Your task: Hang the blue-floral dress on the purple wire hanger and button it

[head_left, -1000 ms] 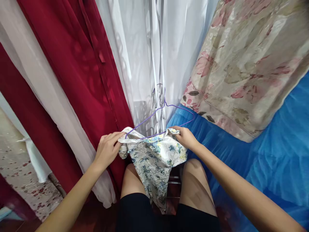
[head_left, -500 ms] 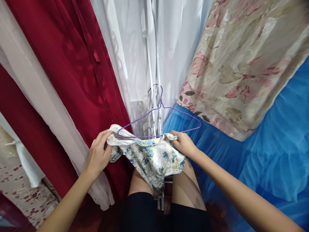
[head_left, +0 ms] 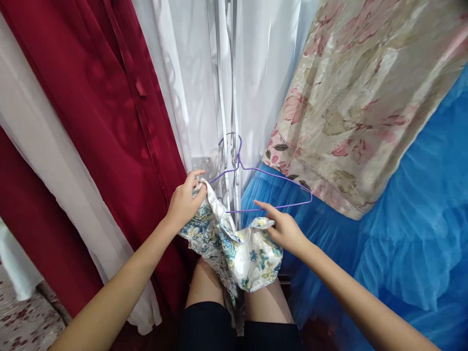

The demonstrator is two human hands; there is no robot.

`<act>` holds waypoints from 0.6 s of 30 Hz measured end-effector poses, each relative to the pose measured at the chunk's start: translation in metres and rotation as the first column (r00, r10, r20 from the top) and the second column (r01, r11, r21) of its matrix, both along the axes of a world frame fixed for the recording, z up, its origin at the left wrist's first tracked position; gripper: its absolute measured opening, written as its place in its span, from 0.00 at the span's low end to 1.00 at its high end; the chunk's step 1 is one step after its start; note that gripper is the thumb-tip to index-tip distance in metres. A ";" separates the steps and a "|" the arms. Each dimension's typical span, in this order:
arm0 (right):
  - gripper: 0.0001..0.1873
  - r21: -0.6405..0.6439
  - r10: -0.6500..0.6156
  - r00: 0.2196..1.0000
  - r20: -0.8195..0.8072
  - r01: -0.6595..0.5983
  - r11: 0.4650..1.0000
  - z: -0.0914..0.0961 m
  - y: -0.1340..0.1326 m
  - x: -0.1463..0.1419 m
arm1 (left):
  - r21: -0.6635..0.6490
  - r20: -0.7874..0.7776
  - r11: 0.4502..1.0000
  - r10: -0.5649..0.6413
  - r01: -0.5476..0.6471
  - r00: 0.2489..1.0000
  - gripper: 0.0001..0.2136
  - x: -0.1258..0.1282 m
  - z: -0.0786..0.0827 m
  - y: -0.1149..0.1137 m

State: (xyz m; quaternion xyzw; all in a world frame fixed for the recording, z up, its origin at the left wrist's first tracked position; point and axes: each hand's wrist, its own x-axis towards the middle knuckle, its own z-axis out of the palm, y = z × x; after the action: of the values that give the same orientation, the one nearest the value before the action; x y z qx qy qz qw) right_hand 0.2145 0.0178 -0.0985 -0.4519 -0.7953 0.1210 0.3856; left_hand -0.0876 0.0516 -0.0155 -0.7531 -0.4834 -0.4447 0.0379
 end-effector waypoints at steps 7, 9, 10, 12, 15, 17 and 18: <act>0.46 0.109 -0.296 0.935 -0.196 0.321 0.941 0.017 0.009 0.072 | 0.023 0.008 1.000 -0.018 0.018 1.000 0.10 -0.022 -0.009 0.002; 0.32 0.044 -0.267 0.954 -0.136 0.275 0.960 0.035 0.017 0.086 | 0.019 0.013 1.000 -0.018 0.018 1.000 0.10 -0.026 -0.006 0.002; 0.25 -0.005 -0.237 0.964 -0.121 0.238 0.971 0.045 0.020 0.091 | 0.015 0.035 1.000 -0.018 0.018 0.999 0.11 -0.028 -0.005 0.003; 0.19 -0.163 -0.150 0.976 -0.159 0.124 0.979 0.062 0.022 0.097 | -0.013 0.129 0.999 -0.037 0.039 0.991 0.12 -0.036 -0.001 0.005; 0.21 -0.455 -0.011 0.936 -0.352 -0.161 0.876 0.071 0.021 0.096 | -0.127 0.310 0.977 -0.123 0.169 0.943 0.13 -0.047 -0.001 0.011; 0.22 -0.424 -0.069 0.867 -0.494 -0.171 0.889 0.066 0.023 0.086 | -0.203 0.411 0.938 -0.180 0.282 0.894 0.16 -0.051 -0.004 0.014; 0.22 -0.349 -0.120 0.828 -0.547 -0.095 0.932 0.061 0.025 0.079 | -0.234 0.447 0.915 -0.198 0.328 0.872 0.17 -0.051 -0.007 0.016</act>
State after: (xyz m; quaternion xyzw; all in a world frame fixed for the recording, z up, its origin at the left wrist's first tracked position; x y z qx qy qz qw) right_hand 0.2931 0.0430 -0.0377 -0.4648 -0.6080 0.3893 0.5126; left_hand -0.1390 0.0676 -0.0221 -0.6976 -0.4342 -0.5156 -0.2429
